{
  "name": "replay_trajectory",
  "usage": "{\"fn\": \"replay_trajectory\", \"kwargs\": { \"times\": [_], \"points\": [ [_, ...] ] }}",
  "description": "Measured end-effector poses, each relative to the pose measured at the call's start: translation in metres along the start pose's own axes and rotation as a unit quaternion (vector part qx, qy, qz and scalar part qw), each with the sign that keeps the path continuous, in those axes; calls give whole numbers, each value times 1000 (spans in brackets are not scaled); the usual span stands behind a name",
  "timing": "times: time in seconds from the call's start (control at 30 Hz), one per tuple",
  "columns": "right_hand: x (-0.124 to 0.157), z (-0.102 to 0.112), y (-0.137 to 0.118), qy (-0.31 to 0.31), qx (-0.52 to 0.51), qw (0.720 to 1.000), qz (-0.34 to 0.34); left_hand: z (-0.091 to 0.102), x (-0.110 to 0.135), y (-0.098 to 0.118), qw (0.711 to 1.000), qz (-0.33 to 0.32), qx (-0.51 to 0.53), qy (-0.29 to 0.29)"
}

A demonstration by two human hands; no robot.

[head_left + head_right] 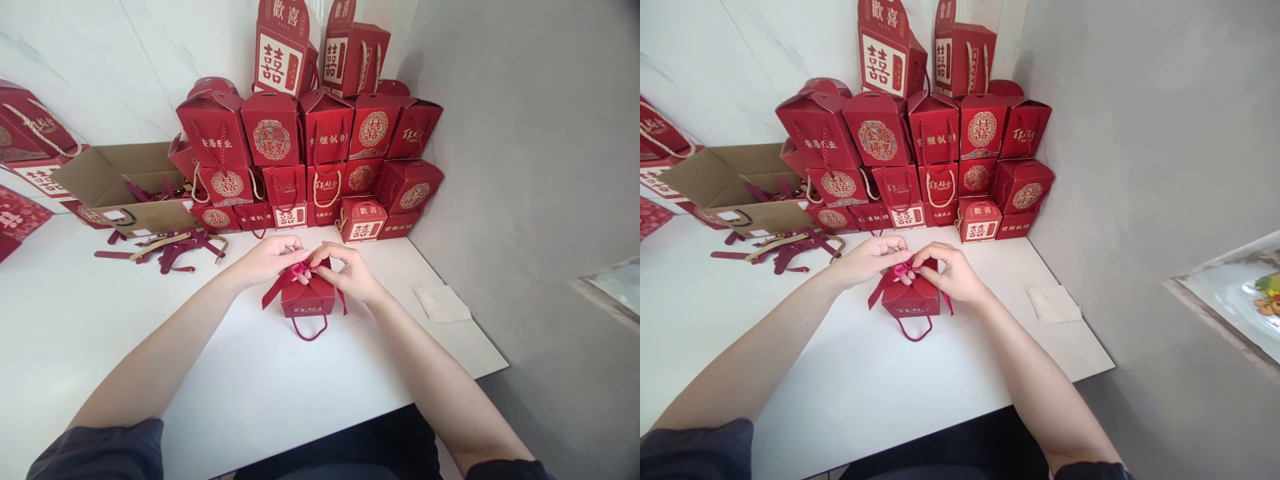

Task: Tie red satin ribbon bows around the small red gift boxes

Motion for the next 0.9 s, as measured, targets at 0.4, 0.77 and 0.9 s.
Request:
{"fn": "replay_trajectory", "kwargs": {
  "times": [0.4, 0.77, 0.9],
  "points": [
    [2, 8, -2, -56, 17, 998, 12, -8, 8, 13, 988, -6, -152, 17],
    [1, 6, 1, -28, 13, 1000, 2, -30, 3, 5, 872, -41, -436, 220],
    [1, 11, 2, 2, -25, 999, -48, -21, 1, 2, 873, -81, -446, 180]
  ]
}}
Point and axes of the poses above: each hand's wrist, its own x-axis away from the middle knuckle, its own z-axis out of the back of the hand, y = z × x, the point moved 1 cm from there along -x, towards the middle knuckle, and after that the axes turned 14 degrees about -y, right-handed, at the moved point
